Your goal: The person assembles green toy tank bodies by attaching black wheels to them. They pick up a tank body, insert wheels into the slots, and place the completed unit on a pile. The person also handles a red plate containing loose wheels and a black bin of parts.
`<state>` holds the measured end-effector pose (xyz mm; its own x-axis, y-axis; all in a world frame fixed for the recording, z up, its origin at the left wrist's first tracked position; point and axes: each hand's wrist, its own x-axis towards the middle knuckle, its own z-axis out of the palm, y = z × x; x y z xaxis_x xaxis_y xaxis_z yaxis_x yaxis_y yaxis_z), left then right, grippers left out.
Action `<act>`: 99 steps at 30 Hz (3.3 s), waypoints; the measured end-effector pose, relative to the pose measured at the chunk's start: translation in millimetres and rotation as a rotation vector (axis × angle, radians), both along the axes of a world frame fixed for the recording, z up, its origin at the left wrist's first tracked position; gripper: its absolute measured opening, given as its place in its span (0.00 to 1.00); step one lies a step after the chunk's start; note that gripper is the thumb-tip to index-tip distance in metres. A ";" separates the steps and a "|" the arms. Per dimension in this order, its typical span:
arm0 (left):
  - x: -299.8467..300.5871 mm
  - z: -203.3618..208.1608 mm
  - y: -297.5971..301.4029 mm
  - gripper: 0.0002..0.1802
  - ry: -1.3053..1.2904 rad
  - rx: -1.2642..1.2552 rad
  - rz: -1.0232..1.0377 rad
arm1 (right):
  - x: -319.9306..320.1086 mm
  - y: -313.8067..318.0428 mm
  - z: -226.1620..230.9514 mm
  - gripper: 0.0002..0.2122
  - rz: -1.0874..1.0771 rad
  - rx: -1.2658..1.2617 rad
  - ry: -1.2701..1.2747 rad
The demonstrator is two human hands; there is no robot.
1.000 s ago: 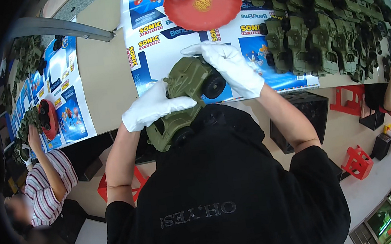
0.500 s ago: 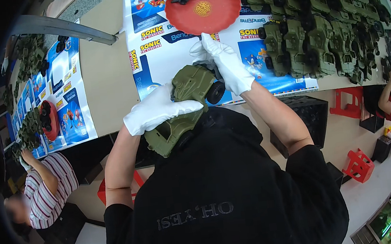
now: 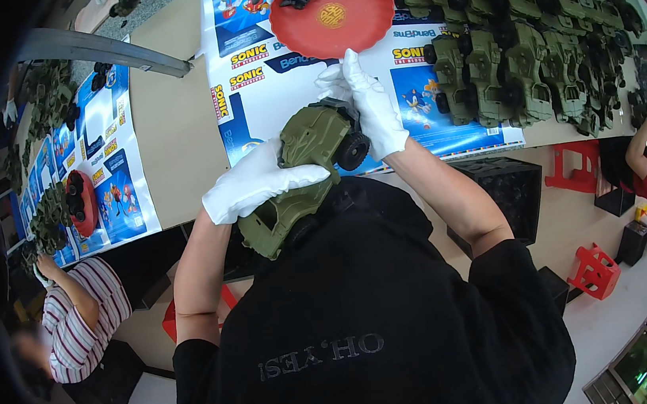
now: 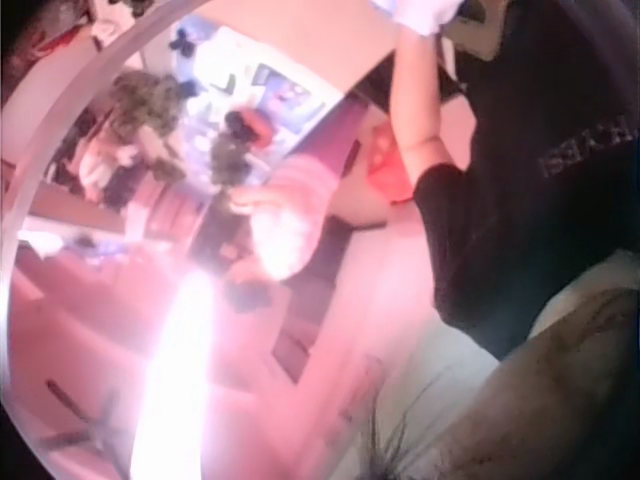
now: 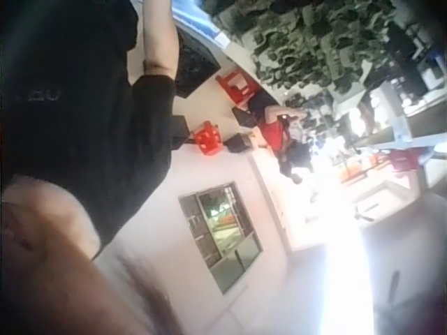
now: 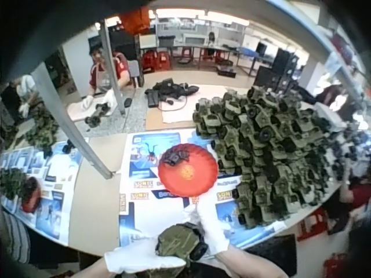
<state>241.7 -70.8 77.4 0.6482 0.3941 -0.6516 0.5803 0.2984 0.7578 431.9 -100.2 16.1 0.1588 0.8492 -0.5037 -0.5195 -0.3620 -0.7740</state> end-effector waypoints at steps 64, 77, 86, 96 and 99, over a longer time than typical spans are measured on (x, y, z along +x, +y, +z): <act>4.8 -60.3 -30.1 0.48 -0.242 0.502 0.385 | 419.1 -50.1 74.7 0.17 -0.331 -0.044 -1.394; -92.6 -45.3 -78.4 0.59 -0.176 0.359 0.856 | -116.2 27.2 51.4 0.36 0.955 0.882 -0.943; -83.0 -26.9 -67.2 0.55 -0.154 0.344 0.851 | -133.3 31.0 35.1 0.12 0.613 0.749 -0.946; -32.3 -9.5 -52.4 0.49 -0.178 0.332 0.677 | -79.0 17.6 6.9 0.09 0.188 0.599 -0.847; -20.6 -15.7 -38.4 0.50 -0.191 0.423 0.529 | -56.2 9.0 19.5 0.12 0.186 0.474 -0.725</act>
